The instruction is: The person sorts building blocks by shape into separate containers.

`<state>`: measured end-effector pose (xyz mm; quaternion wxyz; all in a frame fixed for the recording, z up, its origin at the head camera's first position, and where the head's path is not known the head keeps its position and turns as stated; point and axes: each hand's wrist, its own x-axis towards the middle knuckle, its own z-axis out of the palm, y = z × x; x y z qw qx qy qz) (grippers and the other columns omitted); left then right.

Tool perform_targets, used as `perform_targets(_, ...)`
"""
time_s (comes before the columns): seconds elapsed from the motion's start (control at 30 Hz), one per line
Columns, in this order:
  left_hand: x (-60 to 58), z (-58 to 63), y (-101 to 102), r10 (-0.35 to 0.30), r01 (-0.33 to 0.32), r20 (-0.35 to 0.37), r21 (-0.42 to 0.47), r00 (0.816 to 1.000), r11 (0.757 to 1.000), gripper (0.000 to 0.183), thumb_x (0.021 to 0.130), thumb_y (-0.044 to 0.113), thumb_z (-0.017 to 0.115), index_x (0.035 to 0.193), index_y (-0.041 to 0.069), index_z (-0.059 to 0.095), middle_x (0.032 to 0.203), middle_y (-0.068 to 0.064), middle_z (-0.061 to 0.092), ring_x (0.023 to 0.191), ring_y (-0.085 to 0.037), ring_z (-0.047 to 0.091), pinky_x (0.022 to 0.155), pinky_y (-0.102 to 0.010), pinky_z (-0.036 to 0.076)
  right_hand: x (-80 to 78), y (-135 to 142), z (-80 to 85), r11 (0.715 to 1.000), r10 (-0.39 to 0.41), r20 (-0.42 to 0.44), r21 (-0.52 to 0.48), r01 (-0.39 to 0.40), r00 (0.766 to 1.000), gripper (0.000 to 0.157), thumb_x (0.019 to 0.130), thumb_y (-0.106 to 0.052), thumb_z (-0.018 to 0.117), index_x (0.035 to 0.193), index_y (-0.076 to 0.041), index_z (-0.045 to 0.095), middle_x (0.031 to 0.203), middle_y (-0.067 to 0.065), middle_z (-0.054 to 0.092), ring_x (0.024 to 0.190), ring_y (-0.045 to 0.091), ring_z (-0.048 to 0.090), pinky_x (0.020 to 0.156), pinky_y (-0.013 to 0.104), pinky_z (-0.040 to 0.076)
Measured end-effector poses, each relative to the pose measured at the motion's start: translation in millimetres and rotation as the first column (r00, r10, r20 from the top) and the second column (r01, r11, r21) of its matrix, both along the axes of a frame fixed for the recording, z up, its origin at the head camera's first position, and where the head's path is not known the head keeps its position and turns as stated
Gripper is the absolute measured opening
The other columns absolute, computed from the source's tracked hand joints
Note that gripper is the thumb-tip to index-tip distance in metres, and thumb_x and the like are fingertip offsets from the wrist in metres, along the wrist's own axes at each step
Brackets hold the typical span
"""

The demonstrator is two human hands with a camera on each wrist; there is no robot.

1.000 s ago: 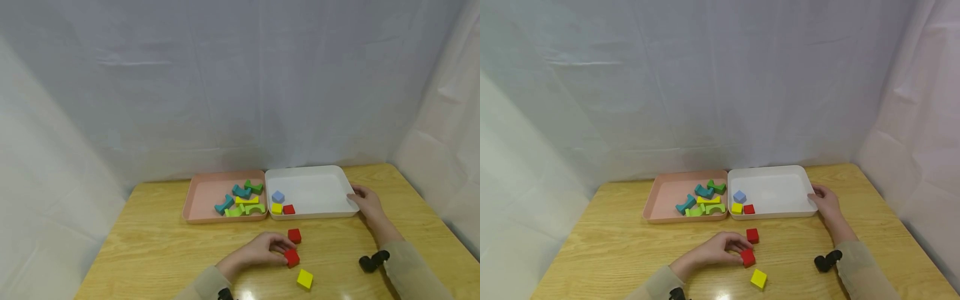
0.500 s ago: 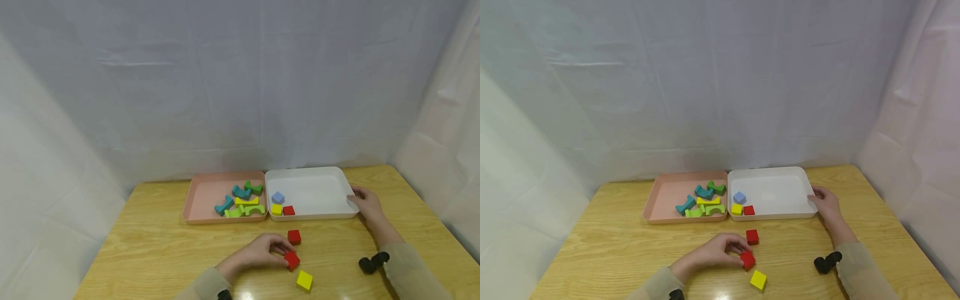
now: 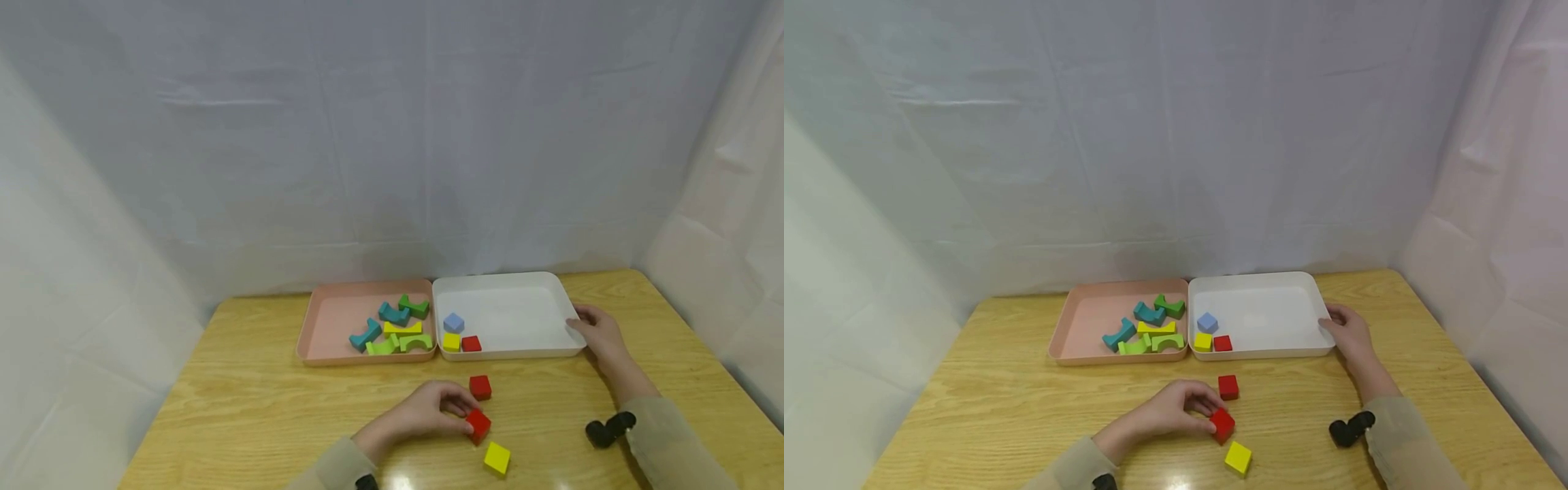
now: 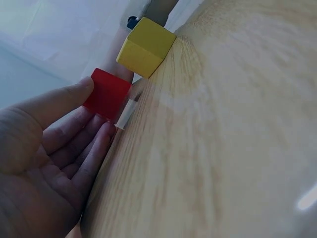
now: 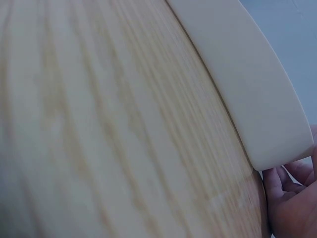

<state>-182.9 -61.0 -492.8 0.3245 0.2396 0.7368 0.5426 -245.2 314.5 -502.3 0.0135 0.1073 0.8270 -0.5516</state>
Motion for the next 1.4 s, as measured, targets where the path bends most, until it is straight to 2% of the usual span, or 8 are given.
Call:
perform_targets(0.3, 1.1, 1.1, 1, 0.034, -0.034, -0.001, 0.007, 0.999, 0.999, 0.024, 0.095, 0.006, 0.080, 0.119, 0.010, 0.078, 0.114, -0.003, 0.078, 0.095, -0.004, 0.072, 0.088, -0.017, 0.060, 0.9, 0, 0.1, 1.000, -0.002, 0.008, 0.005, 0.002, 1.000, 0.062, 0.110, -0.020, 0.055, 0.158, 0.014, 0.035, 0.159, 0.034, 0.040, 0.099, -0.010, 0.043, 0.079, 0.001, 0.042)
perform_targets(0.7, 1.0, 2.6, 4, 0.040, -0.039, -0.022, 0.028, 0.999, 0.999, 0.024, 0.096, 0.007, 0.078, 0.120, 0.007, 0.078, 0.115, -0.006, 0.078, 0.092, -0.003, 0.071, 0.087, -0.017, 0.060, 0.4, 3, -2.1, 1.000, -0.013, 0.031, 0.009, 0.012, 0.999, 0.063, 0.110, -0.022, 0.054, 0.159, 0.012, 0.033, 0.161, 0.033, 0.039, 0.105, -0.004, 0.044, 0.079, 0.001, 0.041)
perform_targets(0.87, 0.3, 6.0, 5, 0.057, -0.057, -0.030, 0.022, 0.998, 0.998, 0.025, 0.097, 0.009, 0.078, 0.122, 0.008, 0.077, 0.116, -0.005, 0.078, 0.093, -0.003, 0.071, 0.088, -0.017, 0.059, 0.4, 3, -2.1, 1.000, -0.014, 0.036, 0.010, 0.013, 0.999, 0.063, 0.110, -0.022, 0.054, 0.159, 0.012, 0.033, 0.162, 0.033, 0.038, 0.111, 0.004, 0.046, 0.079, 0.001, 0.041)
perform_targets(1.1, -2.9, 9.7, 9, 0.092, -0.090, -0.065, 0.030, 0.994, 0.995, 0.027, 0.098, 0.009, 0.077, 0.124, 0.009, 0.076, 0.122, -0.009, 0.077, 0.097, -0.005, 0.071, 0.092, -0.019, 0.060, -0.9, 2, -2.1, 1.000, -0.021, 0.032, 0.004, 0.021, 0.999, 0.063, 0.110, -0.022, 0.055, 0.159, 0.012, 0.034, 0.161, 0.033, 0.039, 0.110, 0.002, 0.046, 0.078, 0.001, 0.042)
perform_targets(1.4, -12.3, 11.5, 12, 0.128, -0.124, -0.124, 0.047, 0.984, 0.991, 0.029, 0.098, 0.012, 0.078, 0.127, 0.009, 0.076, 0.124, -0.009, 0.077, 0.096, -0.003, 0.069, 0.089, -0.016, 0.058, -2.3, 0, 0.5, 1.000, -0.028, 0.036, 0.009, 0.027, 0.999, 0.063, 0.110, -0.020, 0.055, 0.159, 0.012, 0.034, 0.162, 0.033, 0.038, 0.113, 0.007, 0.047, 0.078, 0.000, 0.041)
